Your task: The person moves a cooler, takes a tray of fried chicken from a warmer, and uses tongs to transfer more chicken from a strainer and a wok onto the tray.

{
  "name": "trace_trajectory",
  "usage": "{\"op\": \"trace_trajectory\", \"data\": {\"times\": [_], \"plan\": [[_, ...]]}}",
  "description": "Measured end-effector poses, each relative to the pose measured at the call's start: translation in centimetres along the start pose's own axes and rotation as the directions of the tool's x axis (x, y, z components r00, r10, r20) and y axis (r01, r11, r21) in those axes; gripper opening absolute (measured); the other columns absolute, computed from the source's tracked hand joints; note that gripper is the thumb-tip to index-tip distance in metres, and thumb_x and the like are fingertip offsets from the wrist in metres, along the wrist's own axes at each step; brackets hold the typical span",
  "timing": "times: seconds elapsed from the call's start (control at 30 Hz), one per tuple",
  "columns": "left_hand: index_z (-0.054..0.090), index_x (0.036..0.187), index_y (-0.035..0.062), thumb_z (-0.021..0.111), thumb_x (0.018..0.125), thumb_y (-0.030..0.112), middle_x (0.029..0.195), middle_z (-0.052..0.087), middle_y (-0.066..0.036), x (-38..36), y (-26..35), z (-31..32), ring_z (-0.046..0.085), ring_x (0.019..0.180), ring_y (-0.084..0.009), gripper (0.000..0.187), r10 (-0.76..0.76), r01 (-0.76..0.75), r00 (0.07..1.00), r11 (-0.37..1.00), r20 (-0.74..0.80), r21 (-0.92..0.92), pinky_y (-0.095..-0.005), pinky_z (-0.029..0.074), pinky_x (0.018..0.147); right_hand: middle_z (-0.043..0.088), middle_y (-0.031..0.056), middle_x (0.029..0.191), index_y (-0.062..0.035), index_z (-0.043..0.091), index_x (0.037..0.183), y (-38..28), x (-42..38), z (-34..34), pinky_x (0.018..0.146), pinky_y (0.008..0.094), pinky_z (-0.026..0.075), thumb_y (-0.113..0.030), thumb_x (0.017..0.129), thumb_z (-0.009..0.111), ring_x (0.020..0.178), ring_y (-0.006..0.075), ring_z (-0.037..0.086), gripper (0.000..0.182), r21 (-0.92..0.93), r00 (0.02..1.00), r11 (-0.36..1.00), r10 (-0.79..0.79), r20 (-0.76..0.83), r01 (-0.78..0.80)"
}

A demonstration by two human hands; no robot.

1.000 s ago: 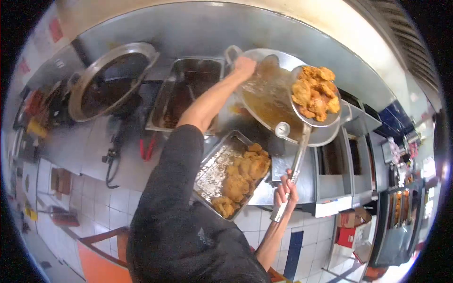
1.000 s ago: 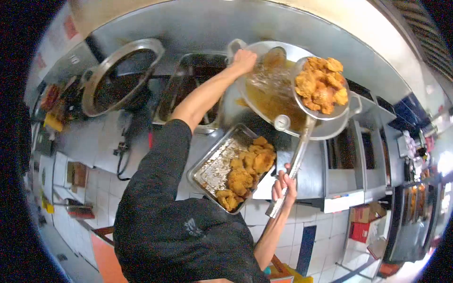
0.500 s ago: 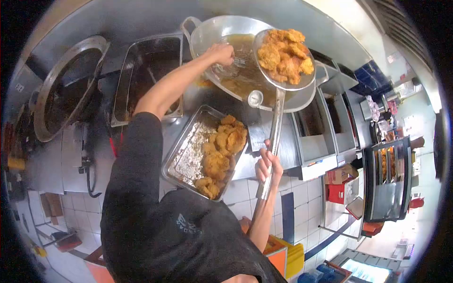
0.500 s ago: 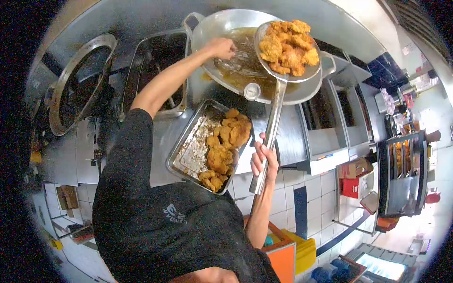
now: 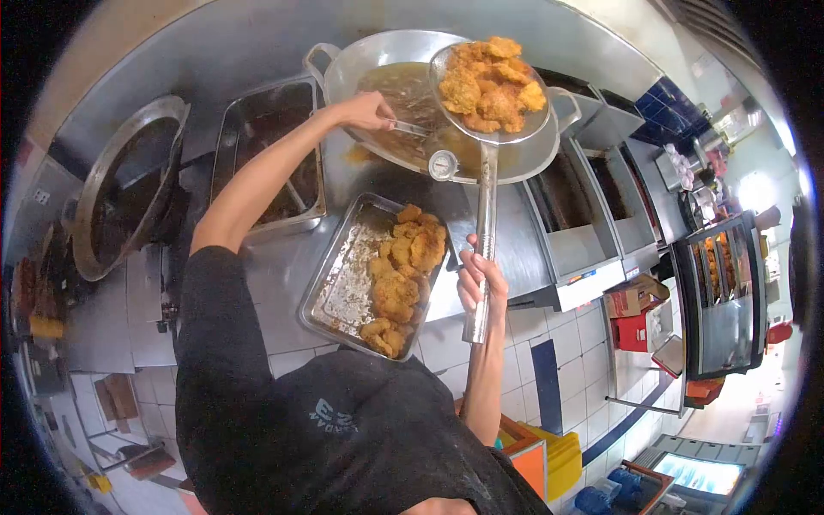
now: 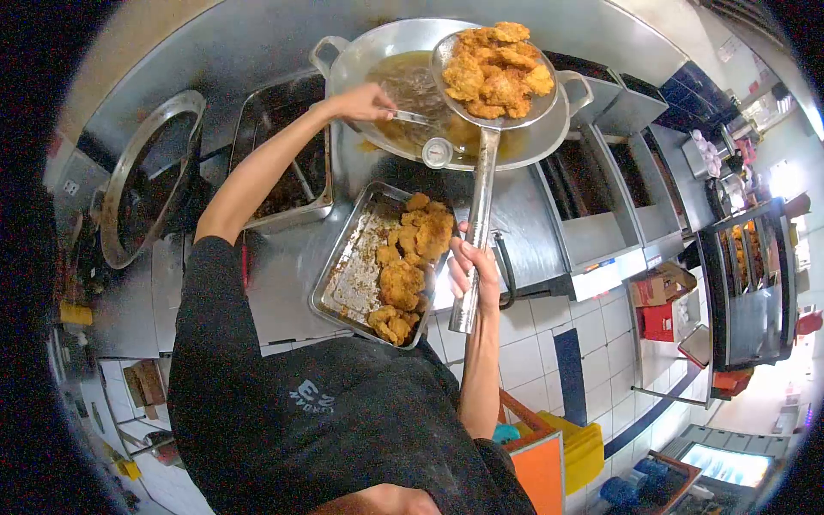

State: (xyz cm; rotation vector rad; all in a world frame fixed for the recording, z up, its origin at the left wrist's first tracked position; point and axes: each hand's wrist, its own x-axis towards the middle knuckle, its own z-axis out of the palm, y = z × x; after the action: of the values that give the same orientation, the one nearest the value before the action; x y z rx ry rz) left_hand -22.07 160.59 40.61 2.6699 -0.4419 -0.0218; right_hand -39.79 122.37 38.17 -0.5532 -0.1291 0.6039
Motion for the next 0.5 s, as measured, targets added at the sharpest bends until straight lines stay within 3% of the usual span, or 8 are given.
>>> {"op": "trace_trajectory", "data": {"times": [0.07,0.13,0.17,0.27,0.4,0.5], "plan": [[0.068,0.106,0.0024,0.065,0.081,0.027,0.094,0.07,-0.013,-0.8,0.3,-0.6,0.065,0.083,-0.0213,0.035,0.02,-0.018,0.999,0.999,0.038,-0.047,-0.0368,0.05,0.077,0.038,-0.0004,0.064,0.0042,0.041,0.118,-0.1,-0.2,0.4,0.029,0.0183,0.032,-0.003,0.09,0.048,0.037,0.0042,0.035,0.03,0.031,1.0,0.999,-0.008,0.019,0.007],[0.069,0.107,0.0048,0.066,0.078,0.031,0.099,0.069,-0.015,-2.3,1.5,-1.4,0.067,0.082,-0.0267,0.039,-0.07,0.079,0.994,0.991,0.079,-0.108,-0.0369,0.052,0.079,0.038,0.0001,0.064,0.004,0.041,0.118,0.0,-0.1,0.1,0.029,0.0188,0.032,-0.003,0.09,0.048,0.037,0.0047,0.035,0.029,0.059,0.998,0.998,-0.019,0.053,0.016],[0.067,0.109,0.002,0.066,0.08,0.031,0.098,0.069,-0.014,-3.2,2.5,-2.0,0.067,0.08,-0.0229,0.041,-0.169,0.202,0.974,0.95,0.15,-0.239,-0.0356,0.053,0.077,0.038,0.0003,0.065,0.0038,0.041,0.117,0.0,-0.1,-0.2,0.029,0.0188,0.032,-0.003,0.09,0.048,0.037,0.005,0.035,0.029,0.045,0.998,0.999,-0.011,0.058,0.008],[0.067,0.108,0.002,0.066,0.083,0.031,0.095,0.07,-0.014,-4.3,1.9,-2.2,0.065,0.084,-0.0193,0.039,-0.139,0.158,0.985,0.967,0.107,-0.202,-0.035,0.051,0.079,0.038,0.0008,0.065,0.0031,0.042,0.116,-0.1,-0.1,-0.3,0.029,0.0188,0.032,-0.004,0.09,0.049,0.037,0.0056,0.035,0.028,0.035,0.997,0.999,-0.006,0.075,0.003],[0.068,0.107,0.0023,0.066,0.082,0.031,0.094,0.07,-0.013,-6.1,2.4,-4.2,0.064,0.086,-0.0188,0.038,-0.196,0.213,0.971,0.969,0.136,-0.123,-0.0338,0.05,0.081,0.038,0.0007,0.064,0.002,0.042,0.115,-0.3,-0.4,-0.3,0.029,0.0191,0.032,-0.005,0.09,0.049,0.037,0.0056,0.034,0.027,0.056,0.994,0.998,0.0,0.107,-0.006],[0.068,0.105,0.0016,0.067,0.082,0.031,0.087,0.07,-0.011,-7.7,2.1,-6.2,0.063,0.079,-0.0161,0.038,-0.158,0.161,0.986,0.985,0.06,-0.055,-0.0329,0.049,0.077,0.037,0.0003,0.064,0.001,0.043,0.115,-0.3,-0.5,-0.5,0.029,0.0195,0.032,-0.006,0.09,0.05,0.037,0.0056,0.034,0.027,0.049,0.996,0.999,-0.006,0.094,0.002]]}}
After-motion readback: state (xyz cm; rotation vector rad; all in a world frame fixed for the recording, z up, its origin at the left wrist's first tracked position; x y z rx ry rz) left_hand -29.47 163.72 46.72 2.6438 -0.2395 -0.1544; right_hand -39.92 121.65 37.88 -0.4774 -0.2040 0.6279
